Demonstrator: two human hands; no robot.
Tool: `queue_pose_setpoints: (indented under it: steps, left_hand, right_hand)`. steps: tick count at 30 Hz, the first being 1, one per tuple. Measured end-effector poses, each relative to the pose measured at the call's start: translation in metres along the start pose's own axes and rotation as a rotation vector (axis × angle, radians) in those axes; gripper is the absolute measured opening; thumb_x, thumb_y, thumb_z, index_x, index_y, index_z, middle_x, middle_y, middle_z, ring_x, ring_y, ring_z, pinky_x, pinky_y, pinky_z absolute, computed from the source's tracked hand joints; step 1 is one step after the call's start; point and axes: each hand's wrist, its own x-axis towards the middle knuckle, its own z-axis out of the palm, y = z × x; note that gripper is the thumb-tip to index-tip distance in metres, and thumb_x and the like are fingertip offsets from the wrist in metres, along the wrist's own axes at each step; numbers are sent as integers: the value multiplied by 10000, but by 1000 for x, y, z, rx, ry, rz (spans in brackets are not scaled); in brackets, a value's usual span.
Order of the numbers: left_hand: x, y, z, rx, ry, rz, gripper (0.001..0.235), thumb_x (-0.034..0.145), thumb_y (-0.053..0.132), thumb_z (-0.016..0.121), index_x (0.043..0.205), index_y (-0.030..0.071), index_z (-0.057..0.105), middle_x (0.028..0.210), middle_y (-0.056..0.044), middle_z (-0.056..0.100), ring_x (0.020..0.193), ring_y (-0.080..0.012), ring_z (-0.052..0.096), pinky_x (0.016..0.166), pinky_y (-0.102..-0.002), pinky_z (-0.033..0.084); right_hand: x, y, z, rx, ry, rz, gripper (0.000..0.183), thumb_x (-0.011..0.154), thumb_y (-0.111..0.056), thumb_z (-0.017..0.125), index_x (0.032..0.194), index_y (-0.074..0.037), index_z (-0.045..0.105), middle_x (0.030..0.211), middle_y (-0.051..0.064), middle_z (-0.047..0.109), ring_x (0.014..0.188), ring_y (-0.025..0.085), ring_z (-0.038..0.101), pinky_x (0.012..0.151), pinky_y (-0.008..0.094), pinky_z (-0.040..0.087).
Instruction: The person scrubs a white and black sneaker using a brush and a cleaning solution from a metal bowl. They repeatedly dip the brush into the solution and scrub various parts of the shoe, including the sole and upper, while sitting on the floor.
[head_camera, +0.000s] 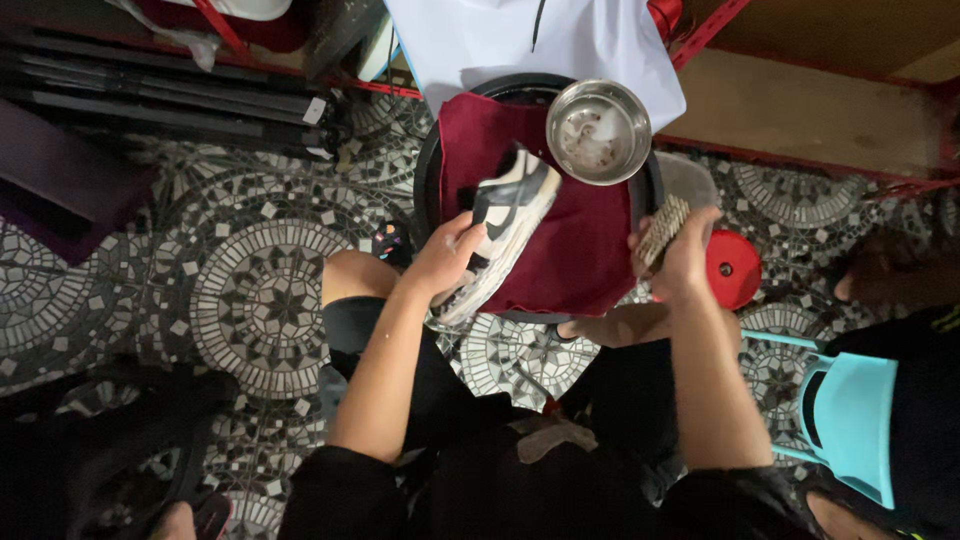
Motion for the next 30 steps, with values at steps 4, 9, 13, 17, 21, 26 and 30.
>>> queue_pose_setpoints:
  steps: [4,9,13,17,21,26,30]
  left_hand:
    - [-16,50,1,89,-121,-163,692,1082,509,688,1582,33,636,1547,-269,671,1510,-373,582,1297,-473,426]
    - [11,23,21,54,-290,-196,634,1029,505,725,1544,136,696,1384,-193,789,1353,-305,718,1210,-450,523]
    - [28,-7,18,45,-294,-210,544,1018,501,710,1459,188,767,1311,-128,826,1283,-262,748,1180,-419,535]
    - [16,46,-7,-9,-280,-180,497,1046,410,629,1427,119,759,1373,-54,767,1302,-208,663,1145,-371,475]
    - [11,55,-13,140,-206,-115,312,1085,312,572,853,171,419,839,55,385,827,-114,408,754,-421,343]
    - [-9,93,-10,364,-115,-321,413,1043,504,563,1285,192,682,1231,-77,828,1119,-313,746,932,-465,501]
    - [-16,97,1,396,8,-369,501,1027,559,559,1388,229,668,1367,-75,796,1282,-364,722,1005,-524,526]
  right_hand:
    - [54,-29,-2,-180,-95,-71,757,1092,-804,322,1135,-118,638,841,45,724,571,149,648,445,243,431]
    - [230,-16,-11,-1049,-216,-352,686,1279,-694,392,1714,-165,432,1037,49,781,1060,317,763,971,657,558]
    - [181,-45,36,-1355,-121,-643,674,1064,-626,756,1397,-42,714,1149,196,786,1155,462,742,927,608,596]
    - [166,-47,76,-1576,-40,-764,568,973,-518,874,1310,-66,807,1021,196,805,977,462,777,772,582,633]
    - [190,-34,88,-1670,26,-789,421,934,-533,894,1065,-141,811,967,118,797,924,420,750,818,591,568]
    - [196,-25,88,-1695,51,-710,417,945,-543,851,1134,-173,821,1021,140,802,1013,436,731,934,627,509]
    - [179,-39,91,-1709,160,-737,501,1015,-615,813,1201,-151,802,1010,116,784,965,385,737,883,571,563]
